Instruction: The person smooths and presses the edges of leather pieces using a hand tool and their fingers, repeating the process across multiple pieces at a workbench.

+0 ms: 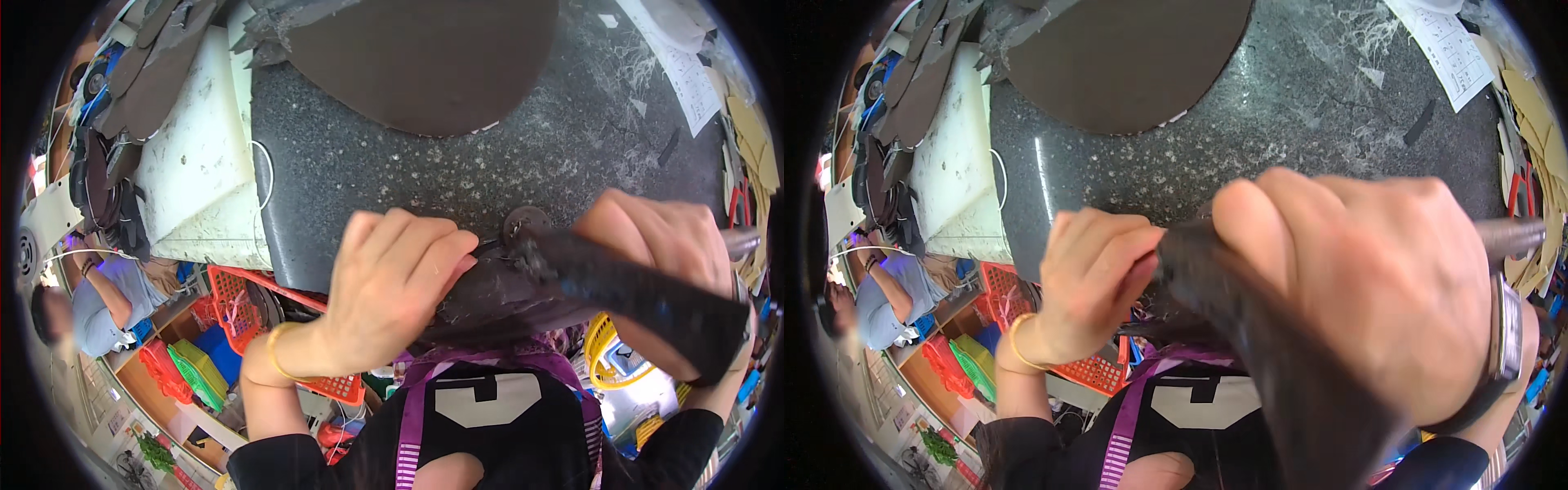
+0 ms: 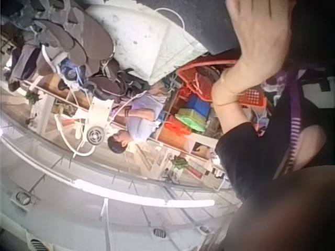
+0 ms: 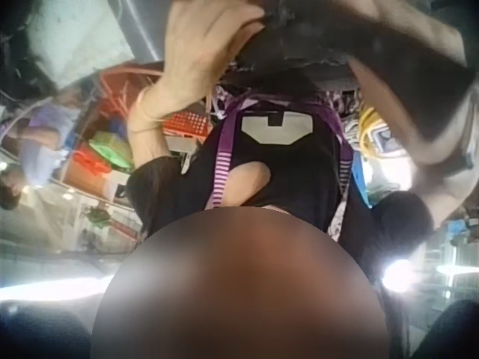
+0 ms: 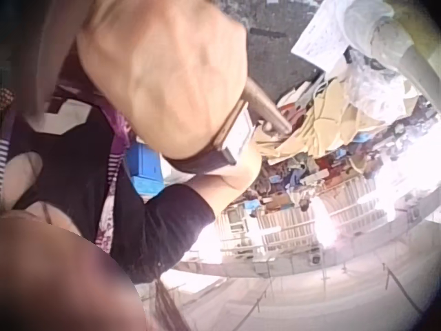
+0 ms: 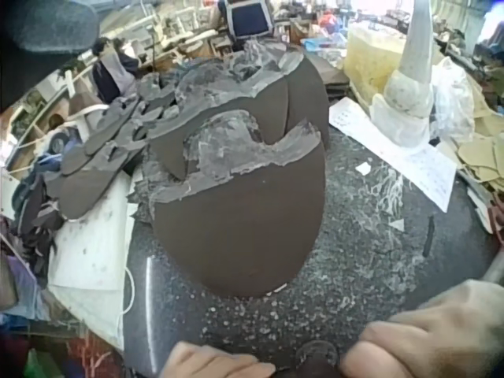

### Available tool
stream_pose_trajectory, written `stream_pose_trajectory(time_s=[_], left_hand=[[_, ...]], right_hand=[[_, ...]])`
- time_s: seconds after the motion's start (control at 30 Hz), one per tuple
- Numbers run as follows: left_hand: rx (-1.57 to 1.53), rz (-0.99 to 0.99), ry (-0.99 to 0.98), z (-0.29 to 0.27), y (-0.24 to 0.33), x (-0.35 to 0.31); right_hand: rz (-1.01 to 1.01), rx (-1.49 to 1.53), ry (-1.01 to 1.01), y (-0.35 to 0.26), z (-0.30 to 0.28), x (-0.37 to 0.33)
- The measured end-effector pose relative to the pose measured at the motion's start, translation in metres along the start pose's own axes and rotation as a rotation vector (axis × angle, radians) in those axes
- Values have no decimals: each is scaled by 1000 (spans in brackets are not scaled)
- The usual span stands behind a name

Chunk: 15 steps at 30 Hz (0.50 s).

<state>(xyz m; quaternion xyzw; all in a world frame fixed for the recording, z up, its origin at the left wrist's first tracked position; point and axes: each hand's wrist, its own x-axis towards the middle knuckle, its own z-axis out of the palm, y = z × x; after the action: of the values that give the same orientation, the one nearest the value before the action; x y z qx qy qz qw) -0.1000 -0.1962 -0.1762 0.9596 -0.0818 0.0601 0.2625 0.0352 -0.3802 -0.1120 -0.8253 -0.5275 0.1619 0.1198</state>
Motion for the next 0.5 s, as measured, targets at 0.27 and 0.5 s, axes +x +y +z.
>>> stream_pose_trajectory(time_s=[0.27,0.5], left_hand=[[105,284,-10,2,-4,26],[-199,547,-181,9,-27,68]], right_hand=[[116,131,-101,-8,-11,-30],[355,168,-98,1,-10,-43]])
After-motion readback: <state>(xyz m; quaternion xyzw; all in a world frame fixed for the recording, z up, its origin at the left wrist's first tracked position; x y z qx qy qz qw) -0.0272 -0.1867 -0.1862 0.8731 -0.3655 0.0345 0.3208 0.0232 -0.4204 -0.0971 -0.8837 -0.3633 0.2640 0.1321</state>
